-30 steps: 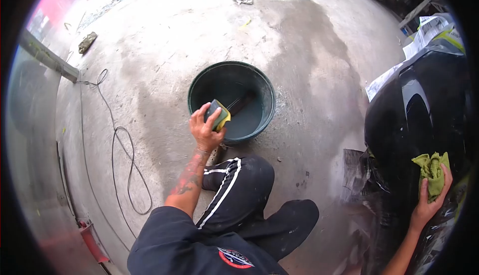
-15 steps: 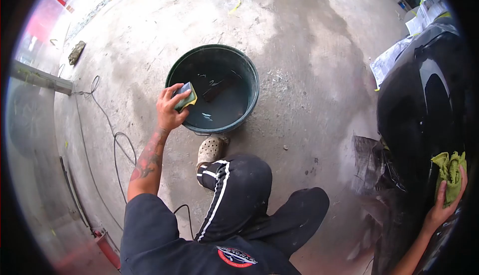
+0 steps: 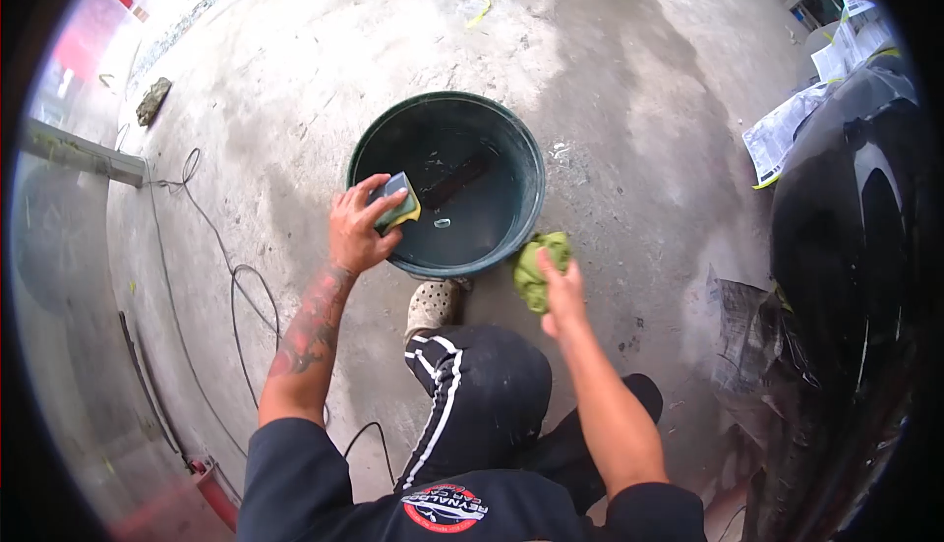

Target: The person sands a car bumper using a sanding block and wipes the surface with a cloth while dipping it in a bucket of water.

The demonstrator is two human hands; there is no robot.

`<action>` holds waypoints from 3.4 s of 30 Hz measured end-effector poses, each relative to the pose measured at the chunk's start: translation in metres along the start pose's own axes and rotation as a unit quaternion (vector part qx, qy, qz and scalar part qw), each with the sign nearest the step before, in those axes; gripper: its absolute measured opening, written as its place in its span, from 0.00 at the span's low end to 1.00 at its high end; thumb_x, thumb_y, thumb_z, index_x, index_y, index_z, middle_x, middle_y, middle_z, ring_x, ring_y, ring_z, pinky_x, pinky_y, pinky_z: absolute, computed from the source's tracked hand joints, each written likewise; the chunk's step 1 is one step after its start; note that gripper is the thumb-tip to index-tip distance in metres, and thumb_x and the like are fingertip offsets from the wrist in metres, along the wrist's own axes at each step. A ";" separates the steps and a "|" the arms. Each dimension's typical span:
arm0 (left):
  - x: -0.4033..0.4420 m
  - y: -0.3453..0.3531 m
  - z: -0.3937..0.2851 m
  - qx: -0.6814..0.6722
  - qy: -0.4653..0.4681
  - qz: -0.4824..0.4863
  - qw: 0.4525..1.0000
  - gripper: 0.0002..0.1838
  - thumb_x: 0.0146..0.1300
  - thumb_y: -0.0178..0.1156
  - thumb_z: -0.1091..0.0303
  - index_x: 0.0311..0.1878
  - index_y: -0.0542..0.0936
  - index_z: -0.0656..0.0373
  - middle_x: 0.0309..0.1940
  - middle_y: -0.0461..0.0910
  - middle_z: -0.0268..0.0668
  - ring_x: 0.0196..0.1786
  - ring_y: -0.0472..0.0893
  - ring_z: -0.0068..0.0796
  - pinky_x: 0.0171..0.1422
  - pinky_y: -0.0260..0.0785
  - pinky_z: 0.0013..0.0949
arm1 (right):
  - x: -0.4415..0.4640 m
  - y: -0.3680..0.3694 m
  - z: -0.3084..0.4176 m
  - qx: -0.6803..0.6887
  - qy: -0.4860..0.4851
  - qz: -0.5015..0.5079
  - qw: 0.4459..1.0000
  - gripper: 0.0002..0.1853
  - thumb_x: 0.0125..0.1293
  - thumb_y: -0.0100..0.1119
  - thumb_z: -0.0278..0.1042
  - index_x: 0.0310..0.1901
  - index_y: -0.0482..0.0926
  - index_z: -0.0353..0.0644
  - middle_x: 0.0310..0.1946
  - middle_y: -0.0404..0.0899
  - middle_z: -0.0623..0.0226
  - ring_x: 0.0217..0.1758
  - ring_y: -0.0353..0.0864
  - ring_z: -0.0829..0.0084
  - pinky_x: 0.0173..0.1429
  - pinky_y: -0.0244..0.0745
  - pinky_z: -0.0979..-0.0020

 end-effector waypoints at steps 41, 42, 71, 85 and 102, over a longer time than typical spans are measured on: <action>0.167 0.091 0.070 -0.263 -0.144 -0.060 0.952 0.31 0.75 0.68 0.72 0.77 0.69 0.62 0.77 0.72 0.52 0.77 0.74 0.52 0.81 0.66 0.49 | 0.360 0.243 -0.032 -0.848 -0.036 0.085 0.522 0.24 0.74 0.63 0.41 0.70 0.84 0.52 0.78 0.74 0.65 0.83 0.67 0.54 0.77 0.62 0.41; 0.168 0.095 0.068 -0.277 -0.176 -0.049 0.943 0.30 0.75 0.67 0.73 0.77 0.69 0.62 0.77 0.72 0.51 0.77 0.74 0.49 0.81 0.65 0.47 | 0.358 0.236 -0.035 -0.841 0.008 0.140 0.522 0.26 0.71 0.67 0.41 0.70 0.84 0.50 0.77 0.76 0.64 0.81 0.70 0.56 0.75 0.66 0.41; 0.291 0.151 -0.039 -0.623 -0.025 0.097 0.776 0.22 0.74 0.68 0.76 0.66 0.71 0.62 0.56 0.77 0.38 0.55 0.79 0.25 0.61 0.74 0.31 | 0.159 0.153 0.121 -0.068 -0.346 -0.044 0.935 0.46 0.61 0.81 0.42 0.77 0.66 0.37 0.68 0.78 0.46 0.74 0.78 0.56 0.77 0.71 0.58; 0.283 0.140 0.035 -0.781 -0.309 0.100 0.534 0.36 0.85 0.51 0.45 0.79 0.65 0.67 0.73 0.75 0.51 0.70 0.81 0.44 0.68 0.78 0.41 | 0.127 0.120 0.188 -0.202 -0.461 -0.081 0.860 0.40 0.52 0.82 0.40 0.65 0.75 0.34 0.57 0.82 0.42 0.64 0.81 0.43 0.69 0.76 0.52; 0.364 0.106 -0.243 -0.610 0.138 0.253 0.738 0.25 0.84 0.56 0.64 0.76 0.66 0.64 0.70 0.78 0.50 0.70 0.80 0.41 0.77 0.66 0.41 | -0.217 -0.027 0.338 -0.444 -0.598 -0.538 0.396 0.30 0.62 0.71 0.32 0.68 0.81 0.56 0.64 0.74 0.54 0.67 0.74 0.51 0.63 0.73 0.49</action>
Point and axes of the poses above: each hand's wrist, its own x-axis towards the middle knuckle, its own y-axis out of the palm, z = x × y, the point moved 3 cm from there along x, towards the middle knuckle
